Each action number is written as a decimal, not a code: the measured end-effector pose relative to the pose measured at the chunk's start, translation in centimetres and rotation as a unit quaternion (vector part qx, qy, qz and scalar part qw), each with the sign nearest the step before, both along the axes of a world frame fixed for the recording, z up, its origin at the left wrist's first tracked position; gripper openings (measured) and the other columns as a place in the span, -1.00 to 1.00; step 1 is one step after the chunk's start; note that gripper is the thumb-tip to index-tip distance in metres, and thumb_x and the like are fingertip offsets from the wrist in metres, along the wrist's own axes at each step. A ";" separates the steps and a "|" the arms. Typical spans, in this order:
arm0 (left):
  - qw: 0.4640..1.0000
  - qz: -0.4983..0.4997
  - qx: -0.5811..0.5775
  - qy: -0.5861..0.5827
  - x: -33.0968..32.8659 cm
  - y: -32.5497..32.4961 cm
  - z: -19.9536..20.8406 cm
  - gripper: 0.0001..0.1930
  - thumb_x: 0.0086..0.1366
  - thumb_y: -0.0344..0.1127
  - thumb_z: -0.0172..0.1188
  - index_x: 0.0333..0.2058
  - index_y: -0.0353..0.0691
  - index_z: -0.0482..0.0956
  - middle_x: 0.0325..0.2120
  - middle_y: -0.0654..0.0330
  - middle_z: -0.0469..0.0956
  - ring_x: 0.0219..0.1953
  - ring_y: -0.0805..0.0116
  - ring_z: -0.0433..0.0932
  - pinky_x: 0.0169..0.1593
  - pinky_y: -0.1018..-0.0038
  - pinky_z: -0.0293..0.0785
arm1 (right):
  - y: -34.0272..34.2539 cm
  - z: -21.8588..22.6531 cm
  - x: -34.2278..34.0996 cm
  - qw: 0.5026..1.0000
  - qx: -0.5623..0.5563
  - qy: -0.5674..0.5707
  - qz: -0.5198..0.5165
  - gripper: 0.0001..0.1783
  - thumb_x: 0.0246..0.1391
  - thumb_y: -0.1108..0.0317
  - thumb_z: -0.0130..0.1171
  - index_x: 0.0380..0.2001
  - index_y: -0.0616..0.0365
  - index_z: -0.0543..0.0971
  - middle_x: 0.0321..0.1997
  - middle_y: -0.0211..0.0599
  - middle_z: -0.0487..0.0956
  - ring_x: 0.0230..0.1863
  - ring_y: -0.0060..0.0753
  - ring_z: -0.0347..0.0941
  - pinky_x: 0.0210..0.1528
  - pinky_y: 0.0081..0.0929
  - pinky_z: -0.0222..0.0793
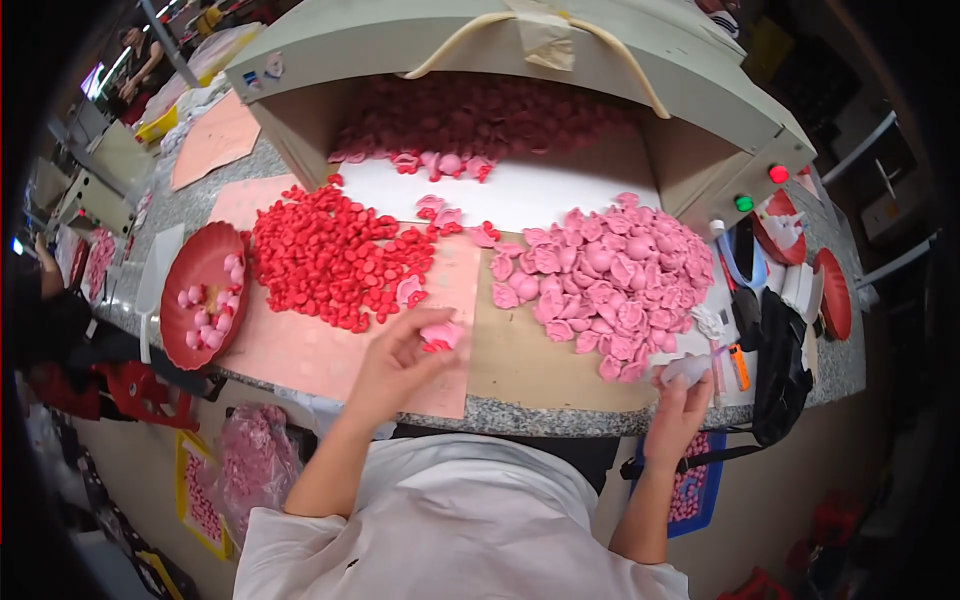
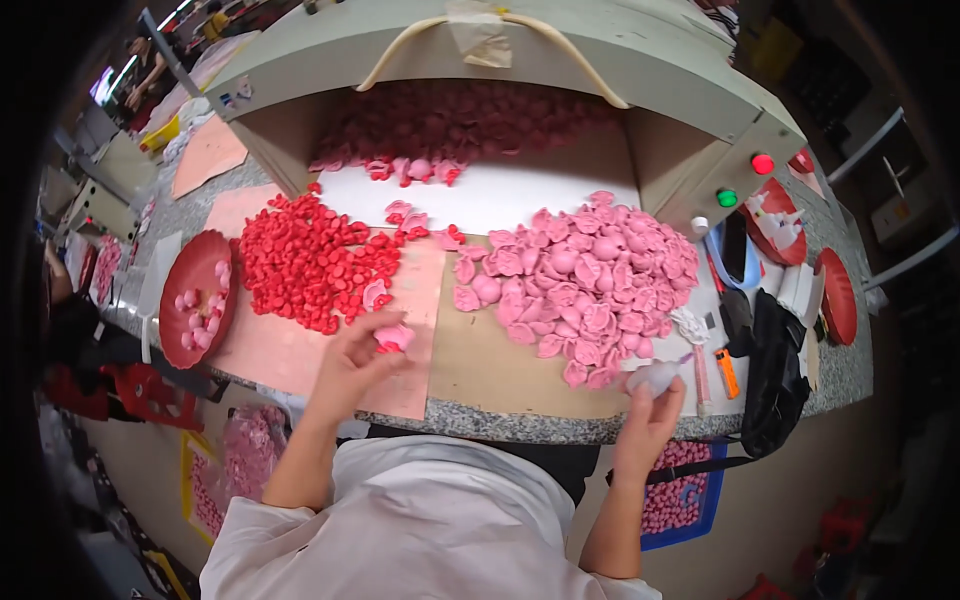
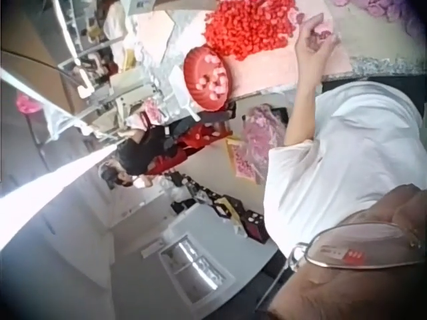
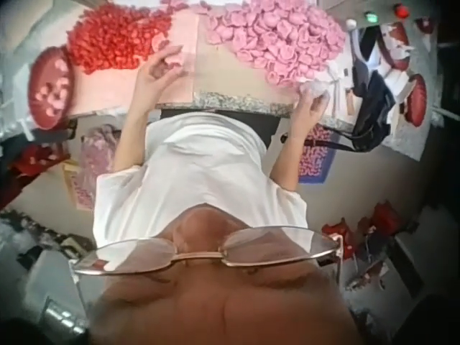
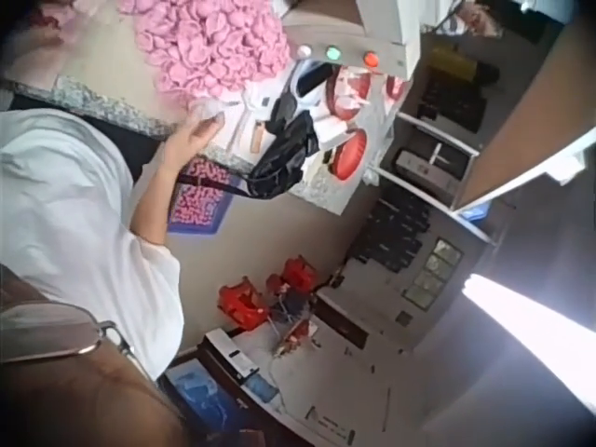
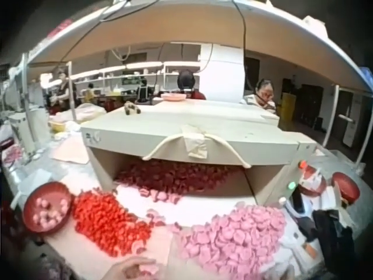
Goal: Glue small red and pink plastic components together at an assembly line station.
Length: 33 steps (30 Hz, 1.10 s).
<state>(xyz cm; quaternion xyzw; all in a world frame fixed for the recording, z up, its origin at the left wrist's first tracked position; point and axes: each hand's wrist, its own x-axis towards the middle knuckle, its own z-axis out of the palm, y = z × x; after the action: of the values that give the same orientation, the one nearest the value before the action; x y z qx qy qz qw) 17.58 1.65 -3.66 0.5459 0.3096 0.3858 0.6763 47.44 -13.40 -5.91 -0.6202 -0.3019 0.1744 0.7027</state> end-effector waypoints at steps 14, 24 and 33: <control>0.974 -0.039 -0.179 -0.135 0.3 -1.3 -2.5 -0.54 0.25 -0.49 0.05 0.13 -0.30 0.23 -0.09 0.11 0.45 -0.11 0.31 0.52 -0.06 0.35 0.54 | 5.8 0.3 -12.9 0.911 0.016 0.042 0.409 -0.67 0.18 0.36 -0.04 -0.03 0.23 0.22 -0.04 -0.07 0.46 0.02 -0.35 0.38 0.06 -0.41 0.26; 0.943 -0.046 -0.248 -0.215 0.4 -0.1 -4.6 -0.58 0.35 -0.21 -0.04 0.12 -0.25 0.27 -0.05 0.02 0.43 -0.24 0.38 0.51 -0.22 0.53 0.54 | 7.3 -2.8 -9.7 0.962 0.039 0.088 0.255 -0.66 0.21 0.10 -0.08 -0.26 0.22 0.35 -0.52 -0.37 0.40 -0.56 -0.59 0.27 -0.49 -0.61 0.20; 0.942 -0.064 -0.258 -0.205 2.5 0.2 -6.1 -0.53 0.38 -0.16 -0.10 0.16 -0.33 0.21 -0.12 0.09 0.45 -0.29 0.46 0.47 -0.22 0.49 0.51 | 7.8 -3.5 -8.2 0.983 0.030 -0.007 0.182 -0.63 0.13 0.06 0.05 -0.34 0.21 0.39 -0.34 -0.33 0.42 -0.34 -0.57 0.33 -0.32 -0.62 0.29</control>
<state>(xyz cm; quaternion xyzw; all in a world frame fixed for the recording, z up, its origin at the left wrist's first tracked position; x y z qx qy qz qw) 20.07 1.85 -9.73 0.2804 0.2179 0.3520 0.8660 39.25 -5.63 -9.41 -0.5343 -0.4202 0.2860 0.6754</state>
